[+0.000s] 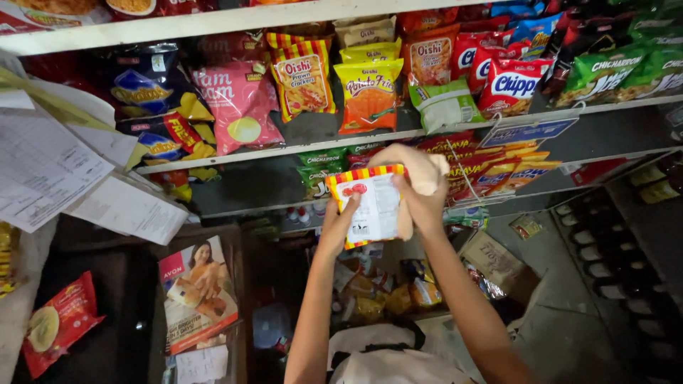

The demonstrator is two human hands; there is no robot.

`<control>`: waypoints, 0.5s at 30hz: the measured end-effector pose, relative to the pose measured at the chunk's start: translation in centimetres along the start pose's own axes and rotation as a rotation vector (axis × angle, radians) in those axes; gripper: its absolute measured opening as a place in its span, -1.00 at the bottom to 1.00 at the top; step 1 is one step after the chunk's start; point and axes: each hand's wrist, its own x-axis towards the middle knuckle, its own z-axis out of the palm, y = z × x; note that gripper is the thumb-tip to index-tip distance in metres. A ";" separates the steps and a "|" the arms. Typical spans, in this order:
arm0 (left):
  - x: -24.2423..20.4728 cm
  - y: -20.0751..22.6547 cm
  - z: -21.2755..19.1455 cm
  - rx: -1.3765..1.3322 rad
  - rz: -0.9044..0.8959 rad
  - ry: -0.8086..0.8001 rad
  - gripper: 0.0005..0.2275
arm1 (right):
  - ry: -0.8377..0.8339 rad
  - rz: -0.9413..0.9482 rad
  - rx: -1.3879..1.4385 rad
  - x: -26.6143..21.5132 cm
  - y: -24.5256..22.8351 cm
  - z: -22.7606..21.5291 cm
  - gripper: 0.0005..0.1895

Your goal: Wiping snack bags with a cloth and organizing them on the shelves in a grocery store aisle.

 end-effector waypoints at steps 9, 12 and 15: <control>-0.9 3.8 3.7 -0.287 0.094 0.370 -0.59 | -0.298 -0.500 -0.623 -4.8 -9.5 3.6 -0.32; -2.1 0.2 3.3 -0.387 0.135 0.175 -0.58 | -0.526 -0.734 -1.004 -5.4 -9.7 5.2 -0.40; -3.7 -2.3 2.2 0.172 0.299 0.192 -0.66 | -0.491 -0.434 -0.776 -3.0 -6.7 4.9 -0.51</control>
